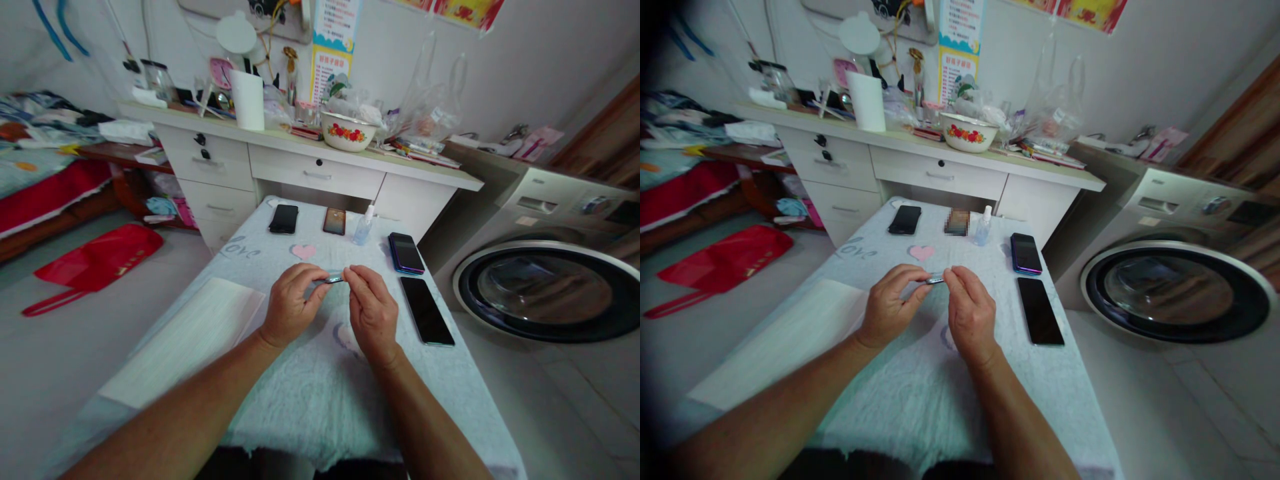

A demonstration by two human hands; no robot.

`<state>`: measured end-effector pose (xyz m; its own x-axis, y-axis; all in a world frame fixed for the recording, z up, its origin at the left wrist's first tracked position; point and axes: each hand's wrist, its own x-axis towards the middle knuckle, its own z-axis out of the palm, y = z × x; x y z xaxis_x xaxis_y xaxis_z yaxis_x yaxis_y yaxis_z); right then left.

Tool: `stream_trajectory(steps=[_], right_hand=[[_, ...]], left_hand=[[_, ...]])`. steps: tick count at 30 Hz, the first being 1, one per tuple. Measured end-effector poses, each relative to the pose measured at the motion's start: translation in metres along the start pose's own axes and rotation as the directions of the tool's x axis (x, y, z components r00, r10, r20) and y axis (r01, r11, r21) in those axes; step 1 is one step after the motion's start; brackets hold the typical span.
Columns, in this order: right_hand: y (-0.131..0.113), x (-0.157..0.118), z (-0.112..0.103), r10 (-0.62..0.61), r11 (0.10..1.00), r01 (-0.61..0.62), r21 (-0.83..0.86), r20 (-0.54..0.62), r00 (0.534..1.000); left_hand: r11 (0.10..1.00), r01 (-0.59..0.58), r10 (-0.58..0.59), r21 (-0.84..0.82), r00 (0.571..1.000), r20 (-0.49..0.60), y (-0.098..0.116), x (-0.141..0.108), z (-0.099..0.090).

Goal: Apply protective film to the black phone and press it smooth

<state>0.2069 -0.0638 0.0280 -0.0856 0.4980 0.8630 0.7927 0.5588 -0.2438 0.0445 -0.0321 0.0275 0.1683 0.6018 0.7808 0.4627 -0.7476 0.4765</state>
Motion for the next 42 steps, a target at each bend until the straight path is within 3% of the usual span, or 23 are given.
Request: stream_trajectory(steps=[9, 23, 33, 42], right_hand=[[-0.007, 0.0, 0.003, -0.053, 0.998, 0.052, 0.038, 0.025, 0.998], [0.002, 0.002, -0.002, -0.004, 1.0, 0.004, -0.017, -0.017, 1.0], [-0.005, 0.001, 0.001, -0.033, 0.998, 0.032, 0.045, 0.023, 0.999], [0.003, 0.001, -0.002, -0.004, 0.999, 0.003, 0.035, 0.019, 1.0]], left_hand=[[1.0, -0.016, 0.016, -0.011, 1.0, 0.004, 0.001, 0.0, 0.001], [1.0, 0.005, -0.005, 0.0, 1.0, 0.007, -0.004, -0.001, -0.002], [1.0, -0.008, 0.008, 0.003, 1.0, 0.009, -0.001, 0.0, 0.0], [1.0, 0.008, -0.008, 0.003, 1.0, 0.014, -0.002, 0.001, -0.002]])
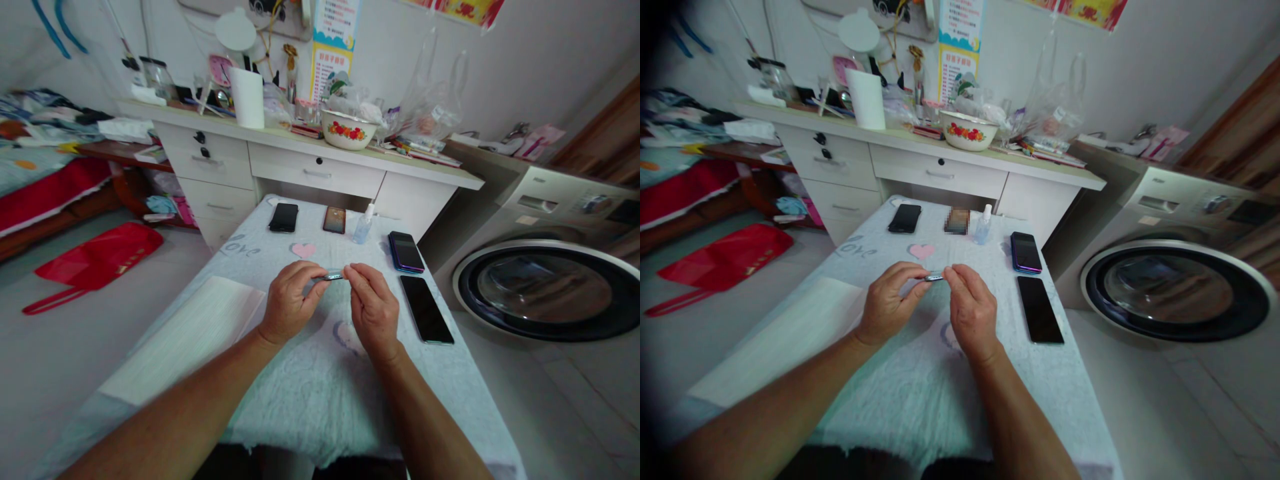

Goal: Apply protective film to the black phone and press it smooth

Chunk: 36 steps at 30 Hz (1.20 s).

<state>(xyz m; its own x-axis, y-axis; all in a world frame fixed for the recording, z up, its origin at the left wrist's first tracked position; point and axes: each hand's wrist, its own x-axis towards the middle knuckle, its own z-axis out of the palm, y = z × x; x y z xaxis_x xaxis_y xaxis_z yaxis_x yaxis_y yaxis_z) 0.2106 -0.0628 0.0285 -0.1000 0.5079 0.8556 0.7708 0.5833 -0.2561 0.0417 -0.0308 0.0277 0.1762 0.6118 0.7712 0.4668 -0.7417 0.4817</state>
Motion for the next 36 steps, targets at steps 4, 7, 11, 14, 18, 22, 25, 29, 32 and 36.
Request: stream_trajectory(steps=[4, 7, 11, 14, 18, 22, 25, 29, 32, 36], right_hand=[[0.0019, 0.0021, -0.0012, 0.023, 1.0, -0.024, -0.009, -0.02, 1.0], [0.0015, 0.005, -0.0026, 0.05, 0.999, -0.05, -0.002, -0.049, 0.998], [0.0013, 0.0083, -0.0037, 0.121, 0.992, -0.118, 0.043, -0.079, 0.99], [0.0028, 0.0084, -0.0033, 0.2, 0.977, -0.193, 0.096, -0.073, 0.977], [0.005, 0.0058, -0.0021, 0.339, 0.922, -0.325, 0.21, -0.032, 0.94], [0.0029, 0.0053, -0.0013, 0.466, 0.829, -0.449, 0.332, 0.032, 0.884], [0.0004, 0.0073, -0.0007, 0.531, 0.764, -0.511, 0.394, 0.067, 0.845], [0.0013, 0.0087, 0.0015, 0.579, 0.698, -0.559, 0.448, 0.106, 0.808], [0.0034, 0.0081, 0.0034, 0.587, 0.663, -0.569, 0.487, 0.133, 0.798], [0.003, 0.0083, 0.0041, 0.573, 0.662, -0.558, 0.5, 0.141, 0.807]], left_hand=[[1.0, 0.007, -0.007, -0.007, 1.0, -0.001, -0.0015, -0.0004, -0.0002], [1.0, 0.017, -0.017, -0.008, 1.0, -0.011, -0.0027, -0.0007, 0.0], [0.999, 0.029, -0.029, -0.023, 0.999, -0.015, -0.0034, -0.0006, -0.0002], [0.999, 0.036, -0.037, -0.031, 0.999, -0.016, -0.0033, -0.0003, -0.0006], [0.999, 0.043, -0.043, -0.028, 0.999, -0.017, -0.0023, 0.0005, -0.0015], [0.999, 0.045, -0.046, -0.025, 0.998, -0.035, -0.0007, 0.002, -0.0025], [0.999, 0.047, -0.048, -0.024, 0.998, -0.04, 0.0, 0.0028, -0.0029], [0.998, 0.063, -0.064, -0.026, 0.997, -0.036, 0.0005, 0.0026, -0.0026], [0.997, 0.069, -0.07, -0.025, 0.997, -0.034, 0.0005, 0.0017, -0.0024], [0.998, 0.065, -0.066, -0.026, 0.997, -0.038, -0.0008, 0.0005, -0.0027]])
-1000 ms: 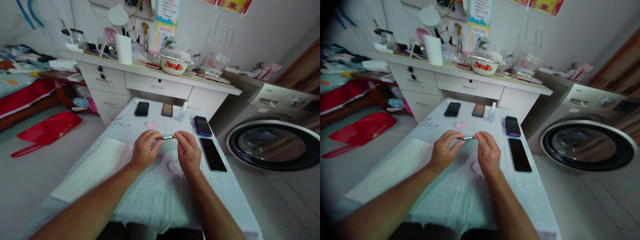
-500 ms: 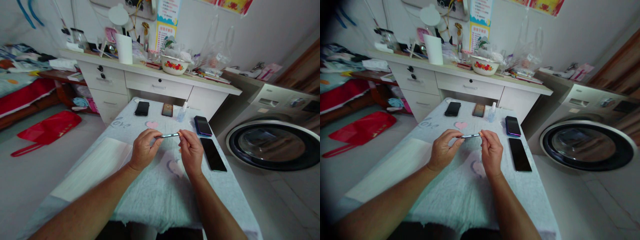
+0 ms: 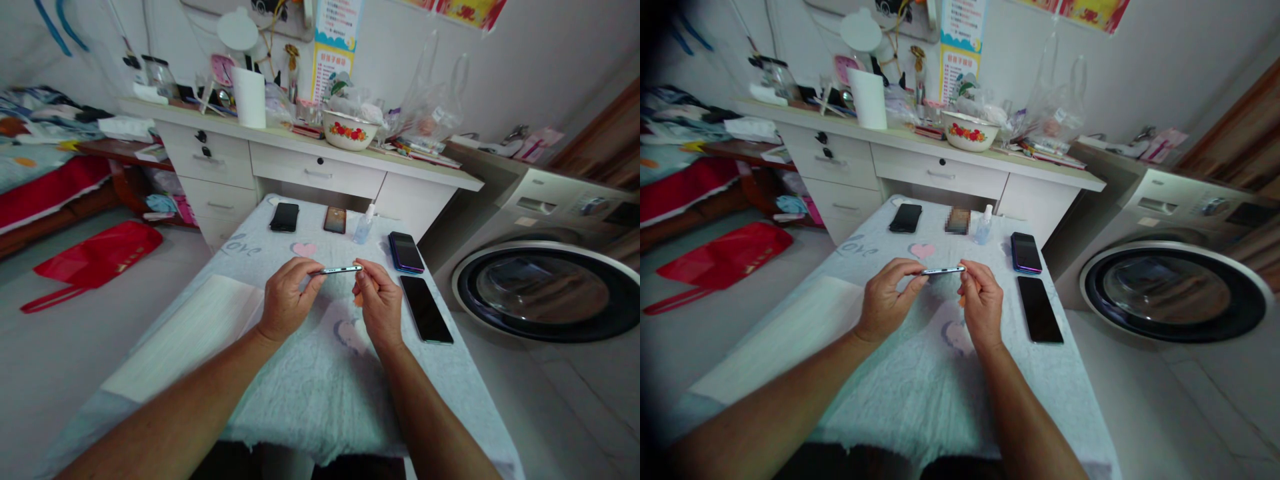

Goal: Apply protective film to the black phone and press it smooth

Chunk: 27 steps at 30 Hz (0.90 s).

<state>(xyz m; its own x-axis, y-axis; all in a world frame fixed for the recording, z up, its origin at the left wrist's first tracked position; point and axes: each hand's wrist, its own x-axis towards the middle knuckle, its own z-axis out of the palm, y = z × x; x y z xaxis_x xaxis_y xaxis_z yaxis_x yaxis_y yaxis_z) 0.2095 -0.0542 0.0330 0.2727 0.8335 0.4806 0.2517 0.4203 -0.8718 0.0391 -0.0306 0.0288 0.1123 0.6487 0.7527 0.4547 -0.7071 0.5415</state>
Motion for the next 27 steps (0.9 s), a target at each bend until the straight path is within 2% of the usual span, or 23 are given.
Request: stream_trajectory(steps=[8, 14, 20, 27], right_hand=[[-0.005, 0.0, -0.003, -0.131, 0.987, 0.129, -0.095, -0.015, 0.991], [-0.008, -0.002, -0.007, -0.256, 0.955, 0.251, -0.158, -0.009, 0.967], [-0.009, -0.004, -0.01, -0.372, 0.882, 0.359, -0.305, 0.016, 0.928], [-0.011, -0.003, -0.013, -0.471, 0.795, 0.455, -0.402, 0.063, 0.88]], left_hand=[[0.999, -0.034, 0.034, -0.019, 0.999, -0.02, 0.0, 0.0, 0.001], [0.997, -0.027, 0.025, -0.069, 0.999, -0.022, 0.0, -0.001, 0.002], [0.993, 0.064, -0.061, -0.104, 0.997, 0.04, -0.002, -0.003, 0.005], [0.976, 0.146, -0.127, -0.16, 0.984, 0.126, -0.005, -0.005, 0.009]])
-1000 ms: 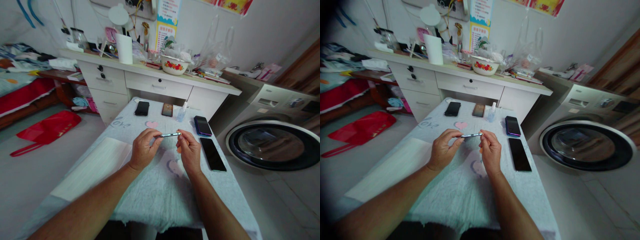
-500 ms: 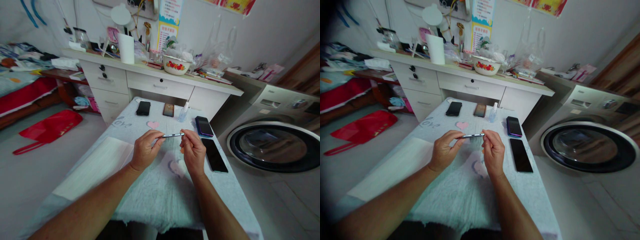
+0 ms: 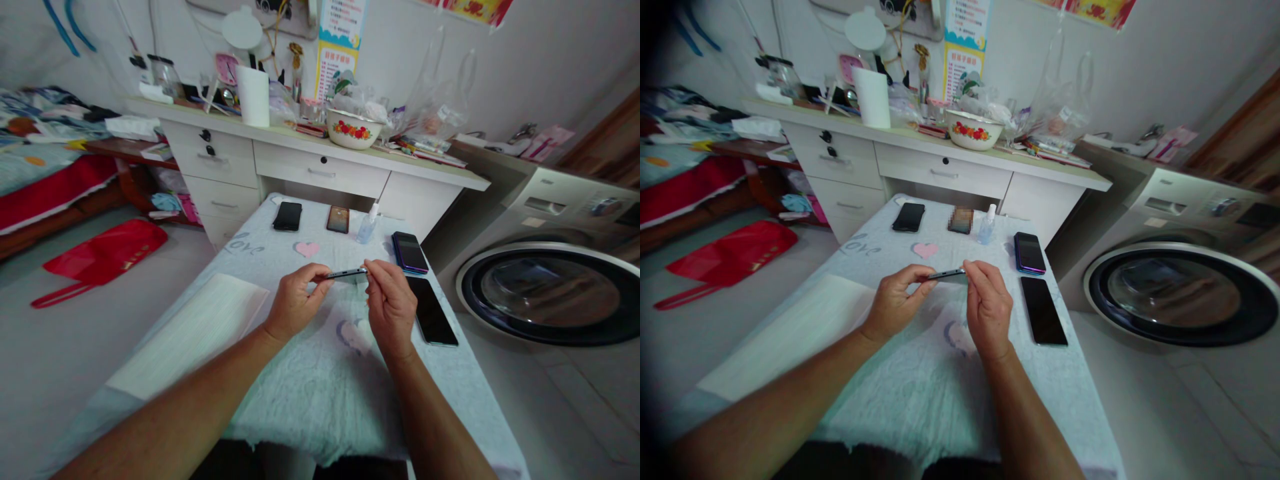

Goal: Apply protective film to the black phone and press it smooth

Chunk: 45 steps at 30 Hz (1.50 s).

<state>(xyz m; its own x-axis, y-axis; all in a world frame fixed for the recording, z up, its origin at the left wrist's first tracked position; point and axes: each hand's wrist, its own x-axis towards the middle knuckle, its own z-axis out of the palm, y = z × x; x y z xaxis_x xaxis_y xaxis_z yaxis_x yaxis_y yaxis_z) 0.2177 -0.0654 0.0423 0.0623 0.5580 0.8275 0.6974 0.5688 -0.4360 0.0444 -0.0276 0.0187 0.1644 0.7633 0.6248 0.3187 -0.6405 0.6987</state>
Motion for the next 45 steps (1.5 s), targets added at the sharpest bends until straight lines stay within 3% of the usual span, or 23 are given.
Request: stream_trajectory(steps=[6, 22, 32, 45], right_hand=[[0.004, -0.001, 0.002, -0.075, 0.995, 0.078, -0.06, 0.057, 0.996], [0.012, -0.008, 0.013, -0.055, 0.987, 0.088, -0.133, 0.229, 0.972], [0.017, -0.016, 0.021, -0.025, 0.986, 0.075, -0.147, 0.315, 0.949], [0.015, -0.017, 0.028, -0.012, 0.99, 0.053, -0.132, 0.295, 0.955]], left_hand=[[0.999, 0.044, -0.047, 0.029, 0.994, 0.097, -0.001, 0.002, 0.001], [0.985, 0.021, -0.073, 0.17, 0.949, 0.306, -0.012, 0.002, -0.001], [0.983, -0.031, -0.03, 0.182, 0.947, 0.321, -0.007, -0.001, 0.002], [0.969, -0.002, -0.084, 0.248, 0.938, 0.335, -0.008, -0.002, 0.007]])
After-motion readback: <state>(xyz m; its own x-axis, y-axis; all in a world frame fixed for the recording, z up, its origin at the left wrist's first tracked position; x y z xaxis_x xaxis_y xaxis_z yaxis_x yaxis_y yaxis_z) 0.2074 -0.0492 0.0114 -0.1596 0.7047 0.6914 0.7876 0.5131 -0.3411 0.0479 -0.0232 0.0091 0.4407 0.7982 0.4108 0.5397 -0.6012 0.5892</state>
